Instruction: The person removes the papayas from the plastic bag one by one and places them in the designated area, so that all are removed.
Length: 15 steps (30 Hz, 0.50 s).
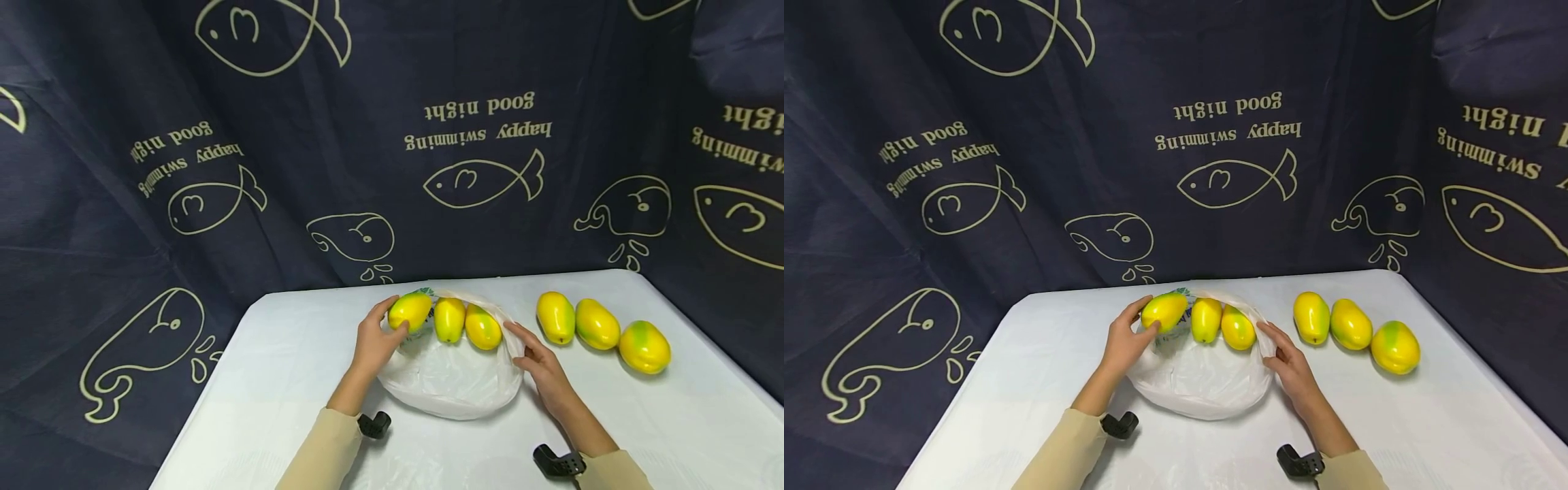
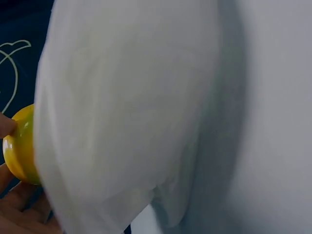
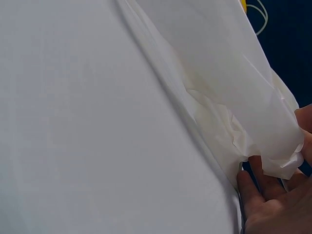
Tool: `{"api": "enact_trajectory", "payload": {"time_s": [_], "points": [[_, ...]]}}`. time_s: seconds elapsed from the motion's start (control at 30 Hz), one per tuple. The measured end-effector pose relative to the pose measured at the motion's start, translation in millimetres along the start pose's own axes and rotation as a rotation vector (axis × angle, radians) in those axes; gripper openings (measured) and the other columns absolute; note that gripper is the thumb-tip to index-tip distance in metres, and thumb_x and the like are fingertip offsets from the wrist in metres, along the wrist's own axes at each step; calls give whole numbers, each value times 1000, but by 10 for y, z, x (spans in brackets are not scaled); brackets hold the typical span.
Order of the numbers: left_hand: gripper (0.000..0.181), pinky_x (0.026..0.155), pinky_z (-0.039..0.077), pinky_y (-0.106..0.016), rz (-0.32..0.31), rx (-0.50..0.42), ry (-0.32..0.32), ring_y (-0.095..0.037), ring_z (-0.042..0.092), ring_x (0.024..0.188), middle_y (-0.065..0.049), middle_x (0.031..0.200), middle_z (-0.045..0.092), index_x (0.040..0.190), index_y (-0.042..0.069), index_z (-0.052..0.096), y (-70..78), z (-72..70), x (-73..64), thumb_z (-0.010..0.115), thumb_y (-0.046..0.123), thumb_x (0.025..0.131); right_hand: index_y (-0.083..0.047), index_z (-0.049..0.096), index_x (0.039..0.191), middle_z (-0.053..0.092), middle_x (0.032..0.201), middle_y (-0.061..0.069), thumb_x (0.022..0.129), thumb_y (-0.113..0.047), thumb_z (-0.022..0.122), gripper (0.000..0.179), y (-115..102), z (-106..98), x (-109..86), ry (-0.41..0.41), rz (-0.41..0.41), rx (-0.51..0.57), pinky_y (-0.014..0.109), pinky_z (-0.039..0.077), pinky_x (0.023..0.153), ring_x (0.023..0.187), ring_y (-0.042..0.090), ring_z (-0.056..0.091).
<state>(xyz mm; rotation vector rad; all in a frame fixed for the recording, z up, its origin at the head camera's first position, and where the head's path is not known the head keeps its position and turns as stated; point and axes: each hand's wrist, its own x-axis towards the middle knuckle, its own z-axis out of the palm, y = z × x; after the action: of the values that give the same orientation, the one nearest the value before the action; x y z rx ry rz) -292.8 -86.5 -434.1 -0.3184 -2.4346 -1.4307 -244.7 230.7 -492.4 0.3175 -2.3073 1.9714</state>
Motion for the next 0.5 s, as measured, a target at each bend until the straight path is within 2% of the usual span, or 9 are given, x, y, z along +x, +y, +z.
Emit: {"api": "enact_trajectory", "payload": {"time_s": [0.2, 0.27, 0.37, 0.5], "points": [[54, 98, 58, -41, 43, -49, 60, -30, 58, 128, -11, 139, 60, 140, 8, 56, 13, -108, -11, 71, 11, 88, -8, 39, 153, 22, 166, 16, 94, 0, 50, 61, 32, -19, -14, 3, -8, -23, -7, 18, 104, 149, -8, 16], [54, 97, 58, -42, 39, -57, 79, -31, 58, 129, -11, 139, 60, 140, 9, 56, -2, -150, -12, 71, 11, 88, -9, 40, 153, 22, 166, 16, 94, 0, 50, 60, 39, -21, -17, 8, -11, -28, -7, 19, 104, 145, -13, 18], [54, 97, 58, -44, 25, -66, 110, -32, 56, 131, -11, 139, 59, 140, 11, 57, -46, -219, -14, 72, 10, 88, -8, 39, 153, 22, 166, 16, 94, 1, 50, 61, 38, -17, -19, 8, -11, -24, -7, 19, 104, 148, -9, 16], [54, 98, 57, -46, 5, -73, 165, -32, 56, 131, -11, 139, 59, 139, 12, 57, -127, -307, -23, 71, 7, 87, -7, 38, 154, 20, 167, 16, 94, 1, 51, 62, 30, -4, -18, 6, -24, -13, -7, 19, 105, 156, 8, 13]]}}
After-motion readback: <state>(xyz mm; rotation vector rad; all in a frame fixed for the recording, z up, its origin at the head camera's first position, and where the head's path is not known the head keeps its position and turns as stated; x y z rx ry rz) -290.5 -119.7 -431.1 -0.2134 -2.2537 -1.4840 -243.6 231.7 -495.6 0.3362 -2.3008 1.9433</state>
